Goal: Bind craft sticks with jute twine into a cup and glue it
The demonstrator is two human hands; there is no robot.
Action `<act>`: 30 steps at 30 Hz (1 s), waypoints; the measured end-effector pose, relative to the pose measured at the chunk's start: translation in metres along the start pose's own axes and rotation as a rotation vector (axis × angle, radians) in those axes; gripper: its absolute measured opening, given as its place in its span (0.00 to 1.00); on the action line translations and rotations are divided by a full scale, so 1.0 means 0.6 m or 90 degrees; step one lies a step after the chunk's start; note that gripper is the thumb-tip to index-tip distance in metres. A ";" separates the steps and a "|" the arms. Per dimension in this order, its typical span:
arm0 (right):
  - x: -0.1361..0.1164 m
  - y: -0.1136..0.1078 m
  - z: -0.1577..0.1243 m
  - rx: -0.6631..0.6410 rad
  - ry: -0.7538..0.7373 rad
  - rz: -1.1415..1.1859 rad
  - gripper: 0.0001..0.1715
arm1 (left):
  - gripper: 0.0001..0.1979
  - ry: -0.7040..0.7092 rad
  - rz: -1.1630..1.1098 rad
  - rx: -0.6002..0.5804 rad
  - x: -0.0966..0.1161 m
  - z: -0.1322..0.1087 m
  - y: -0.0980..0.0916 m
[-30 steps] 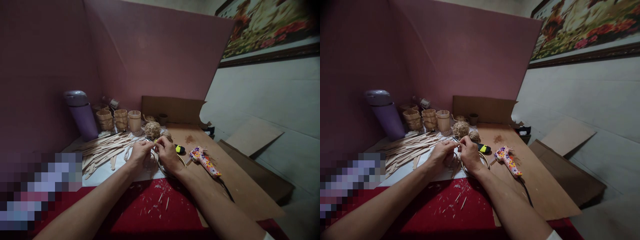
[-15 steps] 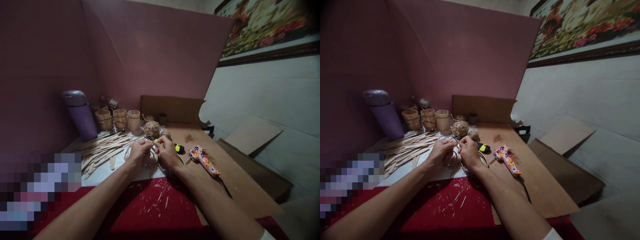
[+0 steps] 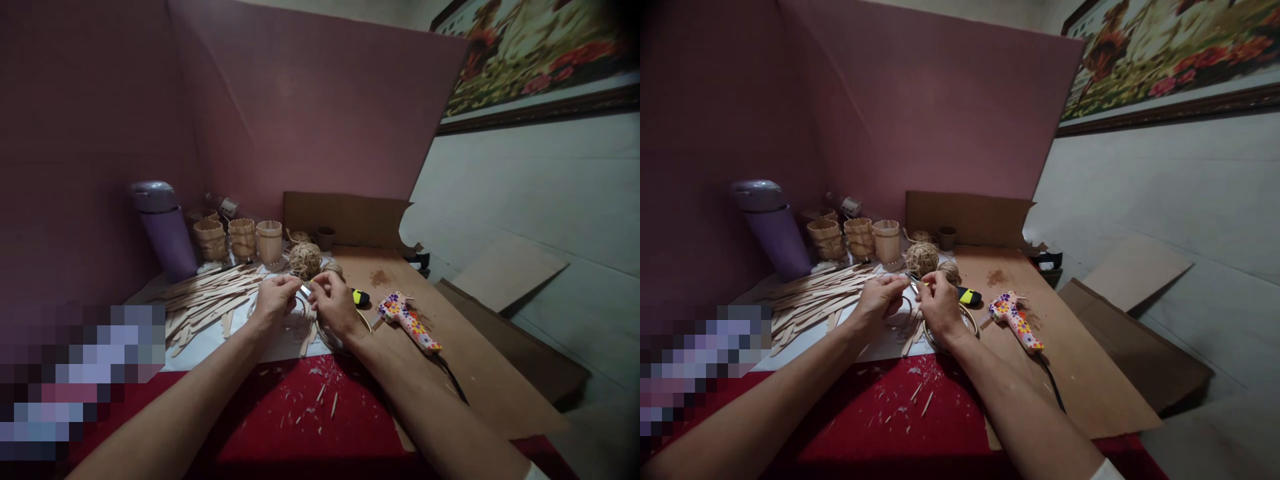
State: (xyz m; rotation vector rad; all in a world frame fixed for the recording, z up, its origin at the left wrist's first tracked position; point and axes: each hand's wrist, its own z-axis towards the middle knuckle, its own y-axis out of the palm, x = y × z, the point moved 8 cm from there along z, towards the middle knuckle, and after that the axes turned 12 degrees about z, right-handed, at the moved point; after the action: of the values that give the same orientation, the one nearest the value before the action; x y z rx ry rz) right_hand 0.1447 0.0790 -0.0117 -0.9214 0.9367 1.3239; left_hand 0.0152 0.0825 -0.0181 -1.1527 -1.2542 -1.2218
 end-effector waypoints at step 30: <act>-0.039 -0.009 -0.005 0.001 -0.130 -0.141 0.07 | 0.14 0.004 0.022 -0.103 0.008 -0.015 0.030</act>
State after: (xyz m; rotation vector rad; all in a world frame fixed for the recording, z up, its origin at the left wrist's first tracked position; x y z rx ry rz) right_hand 0.1492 0.0676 0.0089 -0.8458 0.6589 1.2021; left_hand 0.0330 0.0741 -0.0128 -1.2806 -1.1426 -1.3199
